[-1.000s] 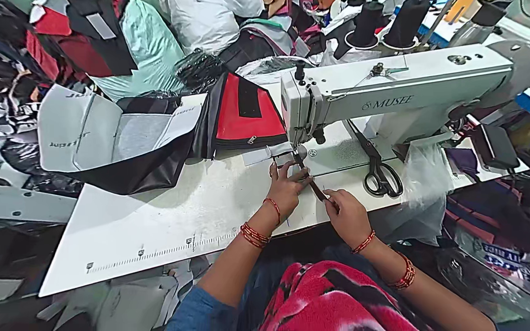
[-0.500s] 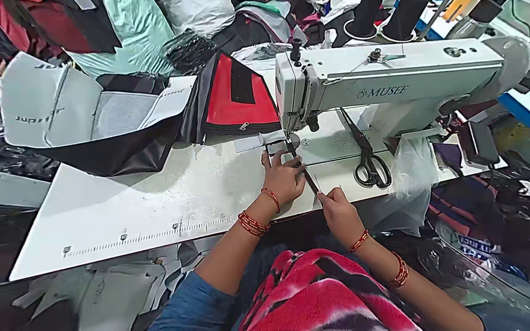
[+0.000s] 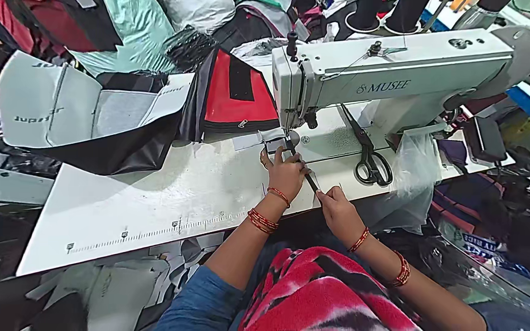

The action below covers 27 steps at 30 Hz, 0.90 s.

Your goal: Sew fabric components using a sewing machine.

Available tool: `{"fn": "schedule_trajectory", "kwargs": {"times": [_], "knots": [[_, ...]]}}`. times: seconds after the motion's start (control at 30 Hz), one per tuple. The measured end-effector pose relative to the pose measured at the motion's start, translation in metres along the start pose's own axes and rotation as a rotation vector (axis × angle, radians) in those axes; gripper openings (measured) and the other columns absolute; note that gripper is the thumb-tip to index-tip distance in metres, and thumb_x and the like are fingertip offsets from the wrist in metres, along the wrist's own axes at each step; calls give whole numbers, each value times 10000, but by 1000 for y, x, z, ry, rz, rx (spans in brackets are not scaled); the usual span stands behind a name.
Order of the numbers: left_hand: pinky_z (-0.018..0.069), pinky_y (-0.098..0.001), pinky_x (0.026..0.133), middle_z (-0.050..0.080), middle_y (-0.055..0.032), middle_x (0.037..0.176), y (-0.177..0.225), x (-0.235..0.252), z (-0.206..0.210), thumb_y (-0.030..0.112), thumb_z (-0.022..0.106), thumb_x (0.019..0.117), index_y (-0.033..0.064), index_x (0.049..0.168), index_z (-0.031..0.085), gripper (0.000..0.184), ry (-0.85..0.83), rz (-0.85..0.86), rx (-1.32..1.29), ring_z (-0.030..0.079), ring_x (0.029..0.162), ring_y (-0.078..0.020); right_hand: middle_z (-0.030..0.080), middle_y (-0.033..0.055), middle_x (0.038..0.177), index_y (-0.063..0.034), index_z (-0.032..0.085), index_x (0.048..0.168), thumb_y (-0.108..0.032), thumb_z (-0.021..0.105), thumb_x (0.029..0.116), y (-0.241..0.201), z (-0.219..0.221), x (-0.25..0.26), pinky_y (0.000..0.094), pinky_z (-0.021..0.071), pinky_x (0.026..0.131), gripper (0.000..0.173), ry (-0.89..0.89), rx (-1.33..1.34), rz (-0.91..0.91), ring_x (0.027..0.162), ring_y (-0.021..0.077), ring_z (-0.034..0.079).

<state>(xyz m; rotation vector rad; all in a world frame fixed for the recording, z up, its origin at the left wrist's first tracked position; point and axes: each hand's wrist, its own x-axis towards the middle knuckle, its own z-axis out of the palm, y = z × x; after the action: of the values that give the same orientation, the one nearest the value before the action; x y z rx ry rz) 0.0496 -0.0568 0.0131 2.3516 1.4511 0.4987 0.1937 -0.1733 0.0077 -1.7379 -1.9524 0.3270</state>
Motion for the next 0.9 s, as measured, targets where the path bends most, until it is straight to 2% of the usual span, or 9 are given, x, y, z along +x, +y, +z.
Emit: {"fn": "schedule_trajectory", "kwargs": {"times": [0.13,0.2,0.27,0.37,0.43,0.6,0.73,0.8,0.9], "knots": [[-8,-814,1121,564,-94,1511,10,-9,-4,483,675,957,126,1233,762,459,-109,-67,61,173,1523,-544,635,248,972,74,714,1194,54,530,954,-5,-1,1,376,587,630,303,-46,-54,5,720,310,681],[-18,-832,1097,419,-77,1627,17,-13,-9,592,637,943,117,1368,674,639,-244,-130,83,59,1550,-525,635,245,969,65,725,1170,55,542,946,-4,0,0,370,591,629,289,-23,-52,-9,721,304,686],[-25,-847,1086,308,-53,1686,24,-15,-12,616,592,962,117,1487,557,724,-336,-175,101,-14,1562,-502,636,233,951,60,737,1146,53,554,927,-1,3,-3,352,589,624,286,32,-28,-28,713,287,679],[-15,-853,1079,294,-51,1691,27,-14,-12,598,599,968,114,1498,542,720,-342,-193,101,-7,1561,-503,647,213,985,47,717,1196,18,562,901,0,2,-11,318,580,658,334,68,48,30,732,244,662],[10,-857,1081,316,-51,1682,26,-14,-10,614,604,957,119,1496,546,733,-323,-184,114,17,1558,-512,656,189,981,47,663,1225,-11,579,876,-1,-3,-19,353,575,693,364,31,56,103,759,252,659],[29,-861,1081,391,-78,1643,22,-16,-6,618,632,937,101,1397,646,692,-242,-142,117,87,1536,-552,683,164,898,36,661,1122,-35,625,800,6,-1,-36,431,573,696,331,96,-59,177,789,307,687],[20,-866,1073,369,-71,1655,24,-15,-9,616,627,943,105,1419,626,699,-264,-153,114,76,1539,-545,669,196,1005,68,620,1115,73,565,794,12,2,-46,330,563,694,326,134,197,200,802,226,668],[22,-869,1070,376,-79,1650,24,-16,-10,617,627,942,103,1425,619,705,-265,-153,113,89,1536,-550,658,192,1049,74,600,1172,50,527,813,16,3,-50,296,541,712,368,114,347,240,834,188,647],[29,-868,1073,384,-70,1647,24,-16,-9,621,623,943,107,1425,619,705,-261,-155,116,102,1535,-547,654,150,1022,71,608,1237,-56,503,899,19,3,-53,239,533,663,376,151,410,255,763,113,626]]}}
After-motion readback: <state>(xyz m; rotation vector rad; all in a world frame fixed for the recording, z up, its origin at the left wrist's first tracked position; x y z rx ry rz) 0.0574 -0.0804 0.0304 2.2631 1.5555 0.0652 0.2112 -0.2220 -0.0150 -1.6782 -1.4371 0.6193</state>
